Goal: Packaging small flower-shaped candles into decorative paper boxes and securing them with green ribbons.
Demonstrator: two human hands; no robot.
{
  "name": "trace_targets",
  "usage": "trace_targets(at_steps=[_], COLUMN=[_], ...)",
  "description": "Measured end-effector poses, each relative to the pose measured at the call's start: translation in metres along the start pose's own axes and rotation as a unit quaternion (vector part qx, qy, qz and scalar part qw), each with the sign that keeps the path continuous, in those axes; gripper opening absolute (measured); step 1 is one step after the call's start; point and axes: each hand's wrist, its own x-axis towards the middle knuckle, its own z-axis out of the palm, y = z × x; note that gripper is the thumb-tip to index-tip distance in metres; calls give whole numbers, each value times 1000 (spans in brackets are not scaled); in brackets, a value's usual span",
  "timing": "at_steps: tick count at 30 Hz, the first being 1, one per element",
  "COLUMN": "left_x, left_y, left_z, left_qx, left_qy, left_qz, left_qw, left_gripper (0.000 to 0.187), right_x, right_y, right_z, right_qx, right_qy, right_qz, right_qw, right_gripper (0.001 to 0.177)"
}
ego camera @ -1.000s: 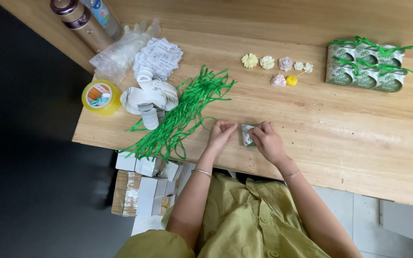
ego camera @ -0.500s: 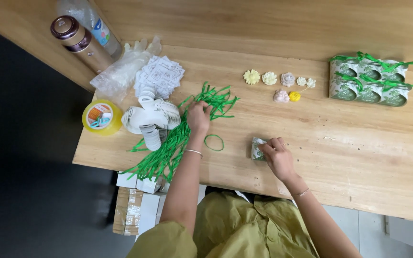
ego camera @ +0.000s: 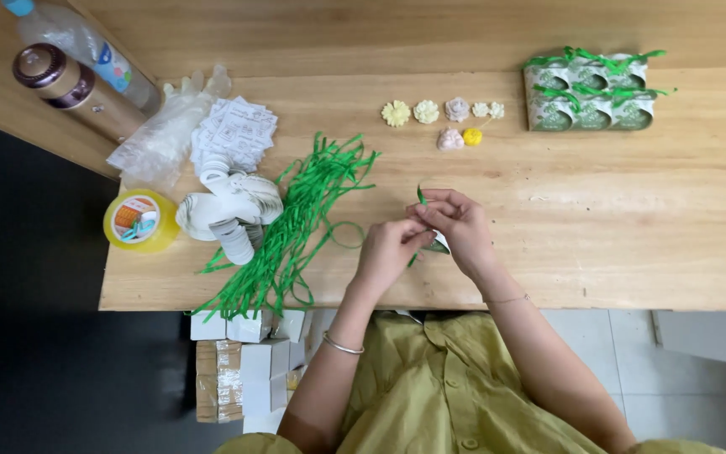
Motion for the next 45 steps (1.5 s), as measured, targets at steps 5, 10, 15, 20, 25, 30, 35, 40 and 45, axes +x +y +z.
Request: trace_targets(at_steps=[5,10,15,20,25,30,35,40,45], left_x=[-32,-19,27,41,29,29,32,33,44], left_y=[-4,-12,-24,-68,-83,-128,-131,-110,-128], left_z=[48,49,26,37,51,57,63,60,61], left_qx=[152,198,259,328,210,-6,41,102,46], left_qy=[-23,-45,54,-18,0,1,67,128,132], left_qz=[12,68,243,179,66,90,47,67,-24], left_qw=[988,977,933,927,976,996,996,984,990], left_gripper=[23,24,31,12,15,22,19,14,19], right_x=[-29,-50,-54,-43,-35,-27,-25,-40,-45], right_y=[21,56,64,76,85,102,130,104,100], right_z=[-48,-109,-92,-62,-46,-50,-64,-60,-58], right_qx=[182,198,-178,-279,-379,-428,-268,-446,-620], right_qy=[90,176,246,219,218,197,128,91,87], right_qz=[84,121,17,20,27,-39,-29,-182,-247], right_qw=[976,957,953,935,899,881,955,872,740], right_gripper=[21,16,15,16,15,17,24,30,33])
